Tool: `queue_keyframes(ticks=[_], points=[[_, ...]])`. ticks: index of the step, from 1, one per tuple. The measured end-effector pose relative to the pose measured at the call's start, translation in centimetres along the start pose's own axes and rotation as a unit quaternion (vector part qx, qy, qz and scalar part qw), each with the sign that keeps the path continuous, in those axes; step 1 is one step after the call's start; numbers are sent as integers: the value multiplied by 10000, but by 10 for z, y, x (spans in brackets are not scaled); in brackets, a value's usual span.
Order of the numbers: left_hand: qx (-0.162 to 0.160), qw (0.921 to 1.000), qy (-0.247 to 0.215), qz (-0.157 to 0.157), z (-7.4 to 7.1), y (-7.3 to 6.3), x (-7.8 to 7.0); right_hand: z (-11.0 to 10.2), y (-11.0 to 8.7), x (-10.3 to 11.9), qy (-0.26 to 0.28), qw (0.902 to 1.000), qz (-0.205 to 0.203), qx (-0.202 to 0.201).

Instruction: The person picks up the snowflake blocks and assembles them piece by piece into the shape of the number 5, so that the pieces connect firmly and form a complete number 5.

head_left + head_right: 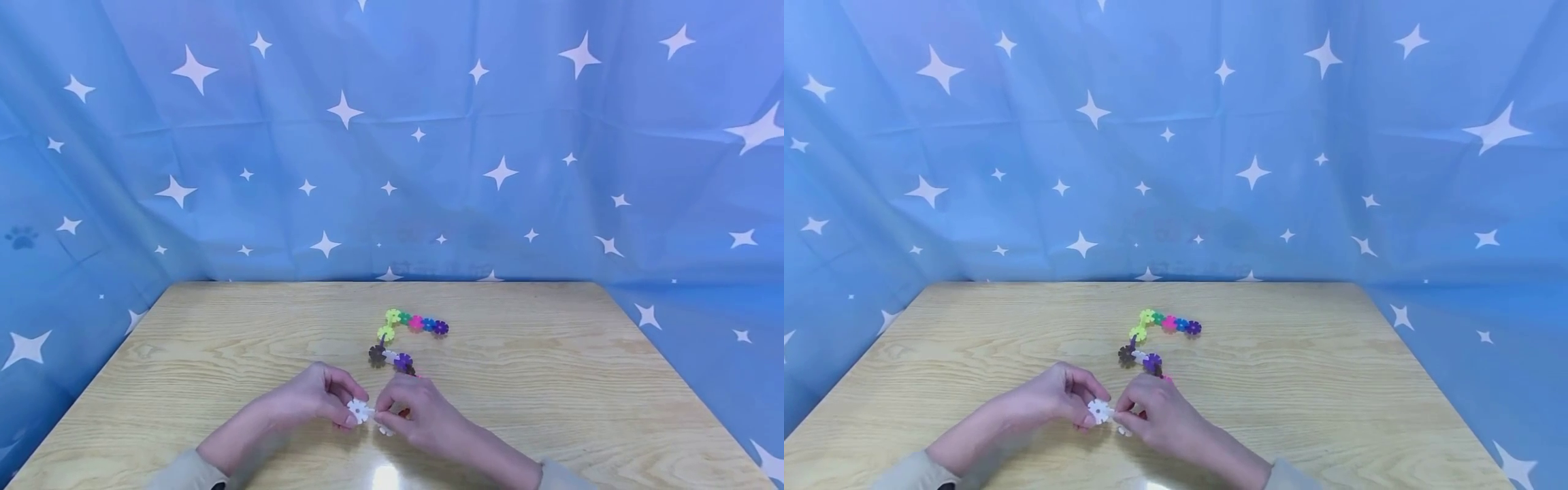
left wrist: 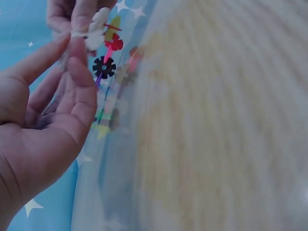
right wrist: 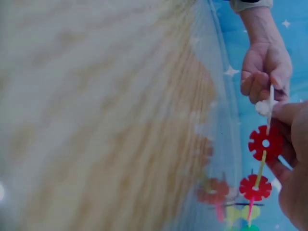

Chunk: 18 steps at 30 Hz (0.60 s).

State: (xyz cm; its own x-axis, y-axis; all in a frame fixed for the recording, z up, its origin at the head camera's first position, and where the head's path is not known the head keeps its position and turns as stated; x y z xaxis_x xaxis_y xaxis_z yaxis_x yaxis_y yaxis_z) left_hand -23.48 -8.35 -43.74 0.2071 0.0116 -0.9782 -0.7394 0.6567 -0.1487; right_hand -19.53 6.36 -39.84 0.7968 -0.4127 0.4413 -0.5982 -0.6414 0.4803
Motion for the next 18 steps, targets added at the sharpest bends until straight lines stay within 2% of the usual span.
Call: queue_keyframes(ticks=[4, 8, 14, 18], points=[[188, 9996, 185, -82, -7, -2, -2, 0, -3, -1, -290, 9994, -172, -14], [181, 9996, 141, -163, -19, -1, -4, -1, -4, 2, -612, 9973, -405, -36], [-108, 9997, 188, -65, -36, 8, -6, 1, -4, 0, -904, 9950, -358, 211], [-381, 9990, 233, 36, -48, 15, -6, 0, -5, 0, -943, 9945, -404, 193]])
Point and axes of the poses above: each hand's wrist, its own y-axis towards the middle knuckle, its own z-axis out of the palm, x = y × z, the point moved 8 cm from there along y, towards the middle knuckle, and after that the axes turned 13 degrees about -y, right-handed, at the moved point
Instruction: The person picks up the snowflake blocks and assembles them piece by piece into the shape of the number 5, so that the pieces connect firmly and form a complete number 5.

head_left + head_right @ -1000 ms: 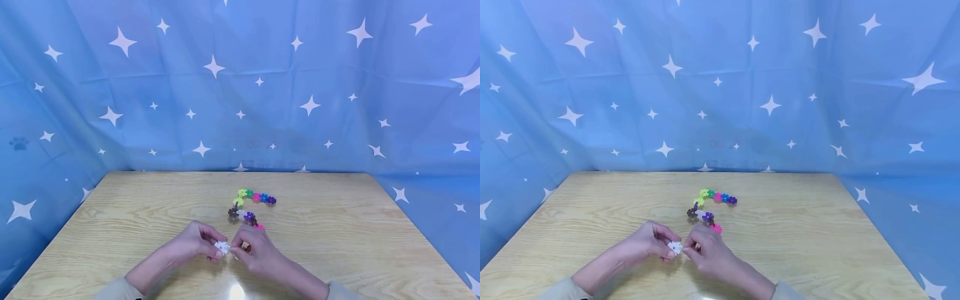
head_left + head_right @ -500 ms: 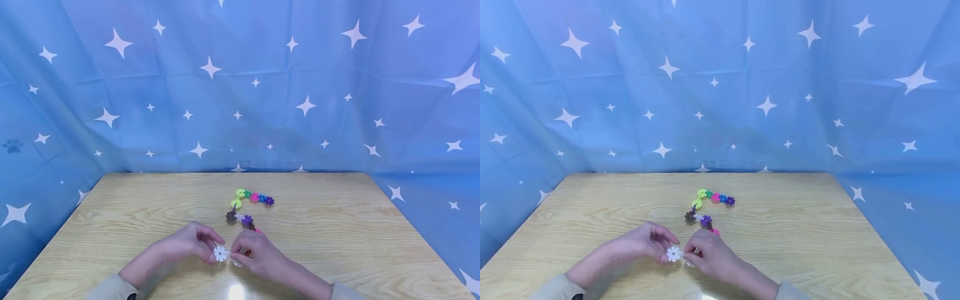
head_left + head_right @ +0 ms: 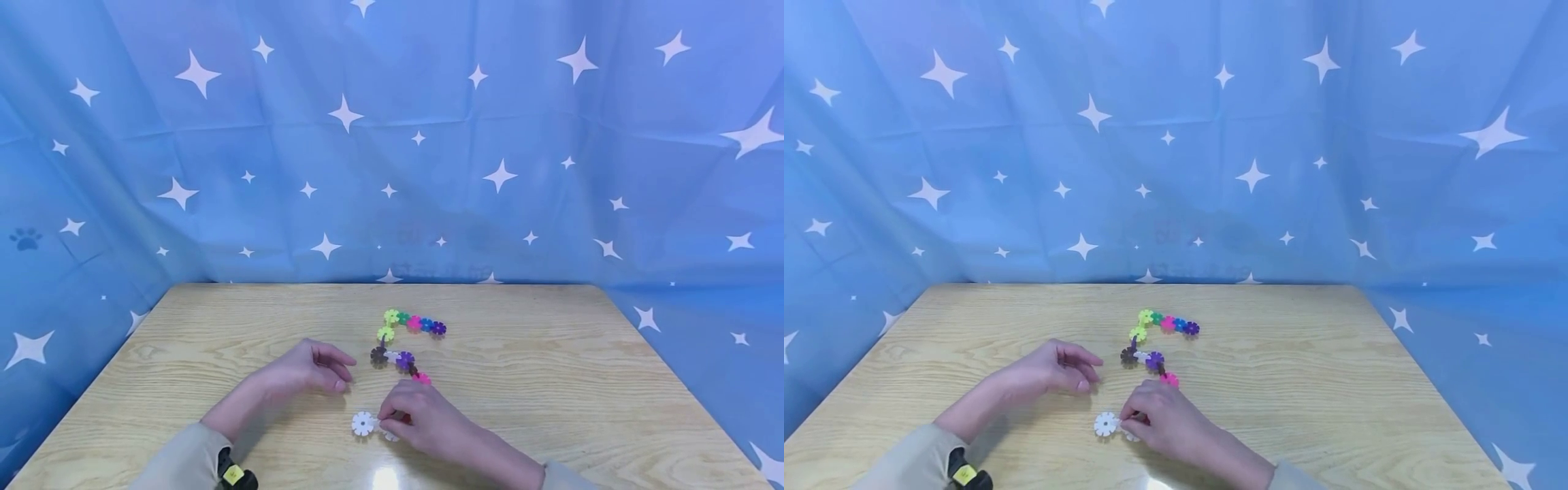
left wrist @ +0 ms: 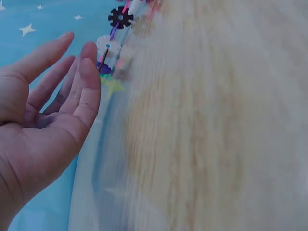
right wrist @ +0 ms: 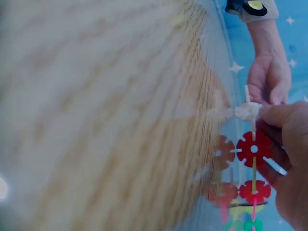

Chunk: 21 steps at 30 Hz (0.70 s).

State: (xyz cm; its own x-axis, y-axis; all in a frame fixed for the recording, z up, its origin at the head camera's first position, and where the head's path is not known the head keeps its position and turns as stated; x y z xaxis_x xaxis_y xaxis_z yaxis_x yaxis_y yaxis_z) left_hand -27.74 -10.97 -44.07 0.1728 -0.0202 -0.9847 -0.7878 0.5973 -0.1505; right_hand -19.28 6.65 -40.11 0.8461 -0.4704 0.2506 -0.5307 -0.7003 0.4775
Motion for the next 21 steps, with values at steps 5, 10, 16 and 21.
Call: queue_keyframes(ticks=[5, 10, 16, 21], points=[[-325, 9994, -59, 114, -11, 12, 2, -6, -2, 3, 56, 9996, -180, -228], [-734, 9970, -238, 84, -17, 28, 4, -16, -10, 8, 92, 9979, -348, -544], [-1357, 9897, -440, 151, -18, 55, 4, -26, -21, 8, -50, 9963, -361, -783], [-1852, 9802, -589, 379, -21, 73, -1, -31, -28, 10, -176, 9953, -398, -861]])
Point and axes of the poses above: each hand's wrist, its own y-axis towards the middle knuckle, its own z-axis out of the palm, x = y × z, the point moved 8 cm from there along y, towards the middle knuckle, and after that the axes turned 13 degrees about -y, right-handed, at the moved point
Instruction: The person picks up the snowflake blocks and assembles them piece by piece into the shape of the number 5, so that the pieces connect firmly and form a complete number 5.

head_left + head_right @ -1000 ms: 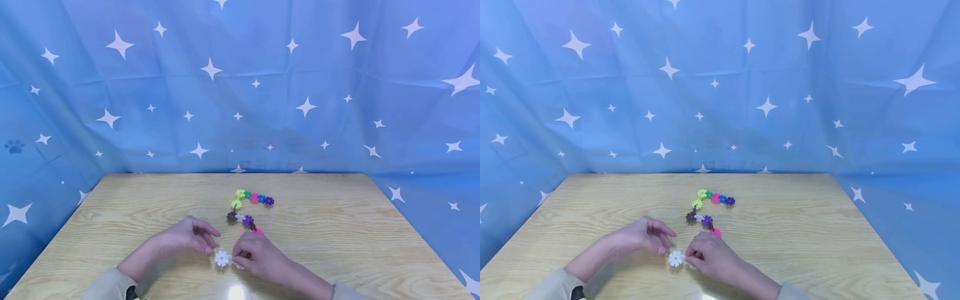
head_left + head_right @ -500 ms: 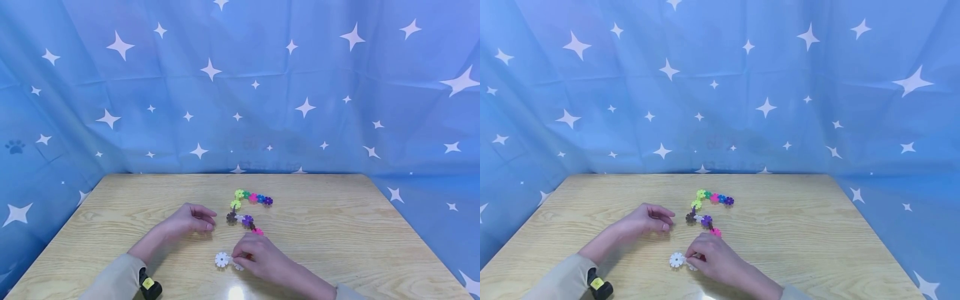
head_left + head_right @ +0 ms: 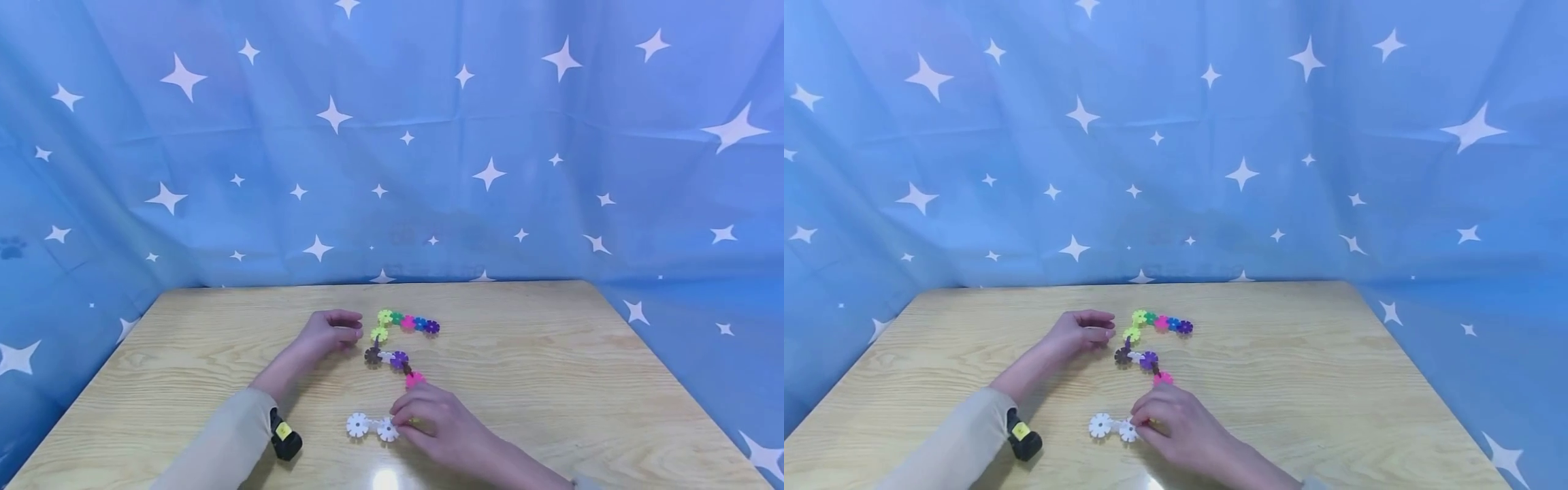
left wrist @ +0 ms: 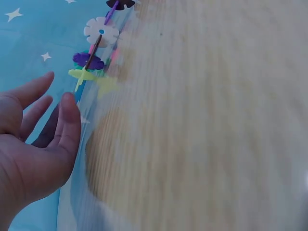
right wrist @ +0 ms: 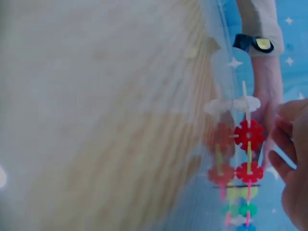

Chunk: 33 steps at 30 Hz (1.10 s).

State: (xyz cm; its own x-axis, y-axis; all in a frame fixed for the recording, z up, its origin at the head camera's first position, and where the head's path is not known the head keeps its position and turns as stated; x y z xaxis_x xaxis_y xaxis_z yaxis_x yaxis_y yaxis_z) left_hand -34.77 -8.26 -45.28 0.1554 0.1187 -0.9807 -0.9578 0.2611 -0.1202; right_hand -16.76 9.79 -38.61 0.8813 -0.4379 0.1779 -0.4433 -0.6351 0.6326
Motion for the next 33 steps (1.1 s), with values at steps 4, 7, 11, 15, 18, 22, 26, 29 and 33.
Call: queue_keyframes(ticks=[4, 7, 11, 15, 18, 22, 26, 29, 33], points=[[-59, 10000, 7, 29, 7, 7, 1, -5, -4, 0, -391, 9991, -130, 91], [-78, 9999, 85, -29, 13, 9, 3, -8, -6, -4, -556, 9981, 20, 254], [-121, 9997, 200, -42, 20, 9, 5, -9, -9, -9, -497, 9968, 275, 566], [-197, 9994, 281, -15, 23, 8, 4, -2, -11, -14, -362, 9906, 613, 1164], [-227, 9992, 337, -35, 24, 9, 5, 3, -14, -19, -292, 9809, 1017, 1629], [-243, 9988, 419, -70, 24, 9, 6, 6, -16, -24, -243, 9715, 1318, 1953], [-362, 9985, 390, -120, 24, 8, 5, 8, -16, -27, -108, 9675, 1459, 2063], [-380, 9986, 343, -134, 25, 8, 5, 9, -15, -29, -15, 9657, 1526, 2099], [-324, 9982, 489, -107, 27, 11, 6, 11, -16, -29, 100, 9659, 1553, 2071]])
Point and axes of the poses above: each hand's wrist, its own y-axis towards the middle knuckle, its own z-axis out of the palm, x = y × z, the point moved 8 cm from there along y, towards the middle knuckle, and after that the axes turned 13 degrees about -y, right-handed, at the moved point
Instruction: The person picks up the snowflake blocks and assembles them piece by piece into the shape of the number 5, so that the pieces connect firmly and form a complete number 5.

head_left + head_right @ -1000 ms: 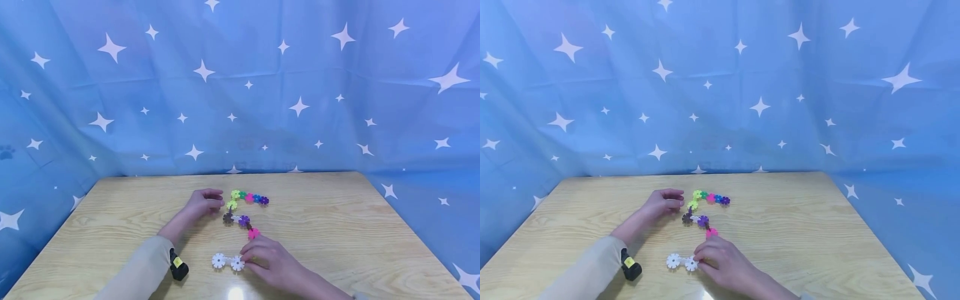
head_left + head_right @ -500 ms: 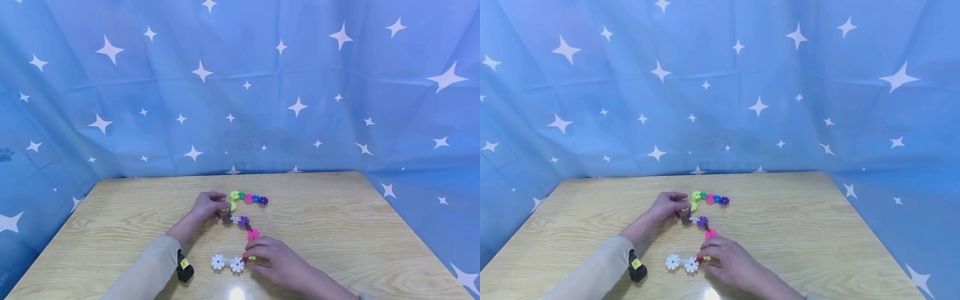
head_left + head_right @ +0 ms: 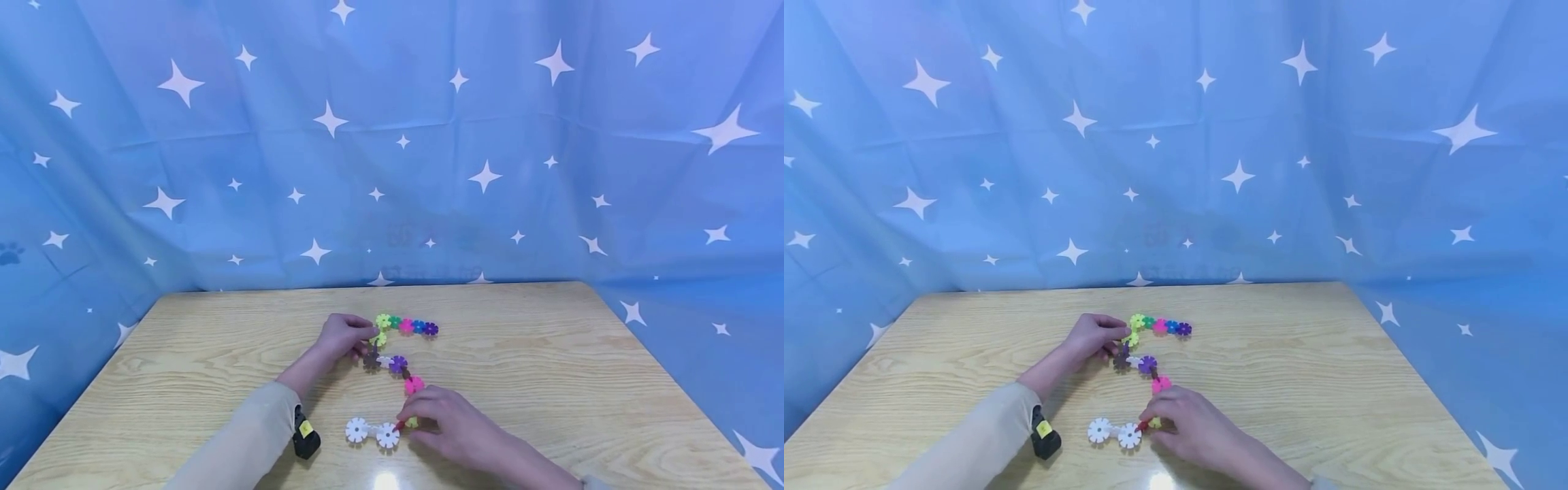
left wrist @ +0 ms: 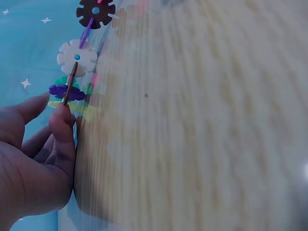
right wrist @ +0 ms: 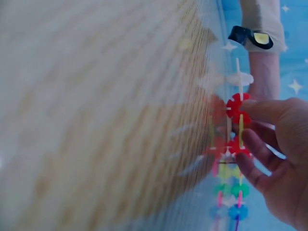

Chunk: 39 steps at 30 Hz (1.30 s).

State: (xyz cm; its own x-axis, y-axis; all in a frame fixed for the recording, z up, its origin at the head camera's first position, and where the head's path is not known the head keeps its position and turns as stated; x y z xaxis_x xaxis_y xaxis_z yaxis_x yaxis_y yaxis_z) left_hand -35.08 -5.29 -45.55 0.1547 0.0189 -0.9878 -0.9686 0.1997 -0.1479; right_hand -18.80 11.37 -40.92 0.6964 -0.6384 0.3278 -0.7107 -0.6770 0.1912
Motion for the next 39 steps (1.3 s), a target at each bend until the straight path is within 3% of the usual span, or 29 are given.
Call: queue_keyframes(ticks=[4, 10, 19, 25, 33, 39], points=[[35, 9997, 222, 105, 1, 1, 0, 1, 1, 1, 66, 10000, -42, -13], [342, 9991, 120, 201, 2, 0, -3, 0, 1, 1, 68, 10000, -38, -40], [507, 9983, 234, 144, -2, -3, -4, -4, 6, 5, -121, 9990, -262, -335], [408, 9985, 233, 264, -8, -6, -5, -4, 13, 4, -324, 9989, -188, -271], [410, 9987, 125, 261, -19, -9, -5, -2, 17, -4, -397, 9987, 241, -205], [133, 9991, 285, 270, -33, -10, -10, -2, 15, 3, -467, 9986, 91, -230]])
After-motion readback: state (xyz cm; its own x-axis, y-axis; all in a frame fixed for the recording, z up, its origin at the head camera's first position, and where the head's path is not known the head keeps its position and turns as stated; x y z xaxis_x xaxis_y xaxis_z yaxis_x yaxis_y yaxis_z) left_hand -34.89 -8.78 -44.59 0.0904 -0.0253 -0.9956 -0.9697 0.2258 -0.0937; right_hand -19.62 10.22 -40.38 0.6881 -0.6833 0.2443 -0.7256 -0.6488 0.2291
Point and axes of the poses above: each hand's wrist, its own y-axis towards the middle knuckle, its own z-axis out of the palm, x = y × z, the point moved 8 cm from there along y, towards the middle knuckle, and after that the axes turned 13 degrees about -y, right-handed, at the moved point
